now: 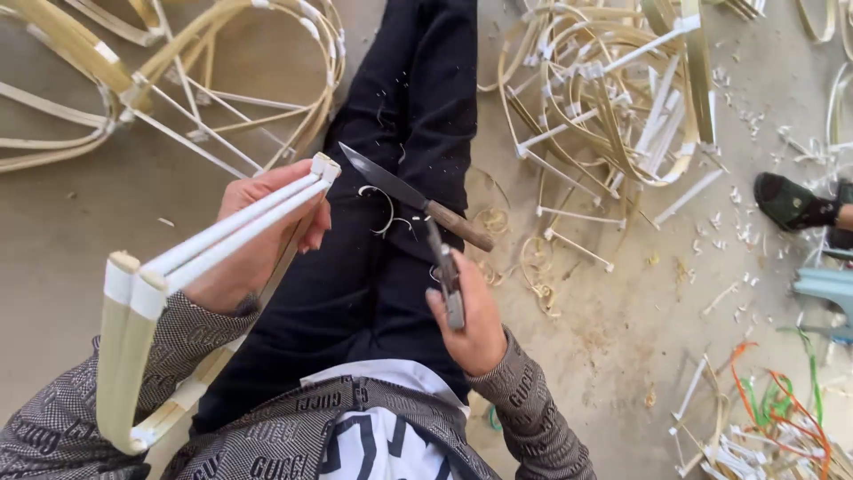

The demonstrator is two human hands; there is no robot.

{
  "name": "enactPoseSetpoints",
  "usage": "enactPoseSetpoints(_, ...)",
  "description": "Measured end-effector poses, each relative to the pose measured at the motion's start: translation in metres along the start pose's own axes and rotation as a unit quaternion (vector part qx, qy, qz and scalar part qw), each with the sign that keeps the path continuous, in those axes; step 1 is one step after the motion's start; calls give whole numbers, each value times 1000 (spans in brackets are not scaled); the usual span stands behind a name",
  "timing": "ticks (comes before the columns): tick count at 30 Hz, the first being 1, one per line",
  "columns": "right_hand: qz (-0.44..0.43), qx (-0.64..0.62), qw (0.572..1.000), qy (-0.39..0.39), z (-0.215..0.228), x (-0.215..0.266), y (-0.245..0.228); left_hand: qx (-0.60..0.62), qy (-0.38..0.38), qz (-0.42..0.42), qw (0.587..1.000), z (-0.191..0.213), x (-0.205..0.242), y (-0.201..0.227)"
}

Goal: Assembling and securing wooden/bamboo frame components using adhesive tape and hand tools.

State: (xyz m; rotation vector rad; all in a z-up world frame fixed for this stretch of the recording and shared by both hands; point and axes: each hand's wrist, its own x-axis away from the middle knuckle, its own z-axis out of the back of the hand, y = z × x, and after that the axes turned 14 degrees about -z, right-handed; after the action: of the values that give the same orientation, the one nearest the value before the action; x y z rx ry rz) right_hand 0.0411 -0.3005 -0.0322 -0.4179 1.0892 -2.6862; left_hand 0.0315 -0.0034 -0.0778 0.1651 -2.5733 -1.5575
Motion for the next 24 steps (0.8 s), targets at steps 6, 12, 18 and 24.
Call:
enactPoseSetpoints(6, -44, 1, 993, -108, -3, 4, -10, 57, -34, 22, 998, -8, 17, -3)
enactPoseSetpoints(12, 31, 28, 994, -106, 2, 5, -17, -52, -104, 52, 992, -28, 40, -6)
enactPoseSetpoints(18, 117, 93, 986, -79, 7, 7, -26, -134, -195, 16, 972, -30, 46, -8)
enactPoseSetpoints(24, 131, 110, 983, -61, -4, 11, -7, -126, -213, 31, 968, -30, 52, -15)
